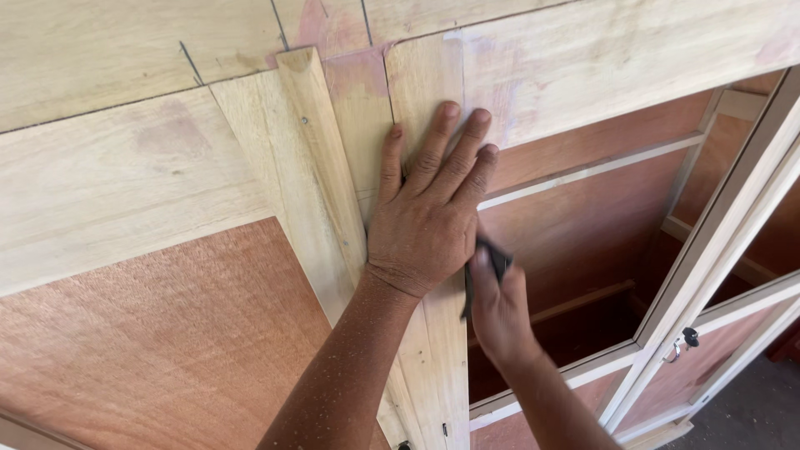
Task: The person sands a wooden cabinet frame using a sanding block, working along the top rail and edges, then sands the inner frame members and the interior shelf edges of the cabinet, moving around the piece to smooth different surfaces.
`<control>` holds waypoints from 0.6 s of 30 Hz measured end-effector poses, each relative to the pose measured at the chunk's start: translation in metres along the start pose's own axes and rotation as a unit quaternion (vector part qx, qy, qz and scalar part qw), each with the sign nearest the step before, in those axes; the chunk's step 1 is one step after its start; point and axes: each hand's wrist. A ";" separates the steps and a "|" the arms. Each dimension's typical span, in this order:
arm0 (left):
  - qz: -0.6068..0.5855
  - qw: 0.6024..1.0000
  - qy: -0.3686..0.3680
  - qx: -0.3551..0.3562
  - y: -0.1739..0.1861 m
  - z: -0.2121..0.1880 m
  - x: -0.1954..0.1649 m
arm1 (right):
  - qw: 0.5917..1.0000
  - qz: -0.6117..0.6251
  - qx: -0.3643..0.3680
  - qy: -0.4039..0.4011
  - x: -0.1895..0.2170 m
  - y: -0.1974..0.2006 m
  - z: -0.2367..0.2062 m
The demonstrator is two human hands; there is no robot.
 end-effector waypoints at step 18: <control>-0.152 0.987 -0.020 -0.051 0.000 -0.025 -0.005 | 0.986 -0.132 -0.012 -0.102 0.013 -0.004 -0.030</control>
Point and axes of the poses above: each hand's wrist, its own z-axis towards the middle knuckle, its own y-axis out of the back of the hand, x = y × z, and after that the axes turned 5 degrees about -x, right-handed
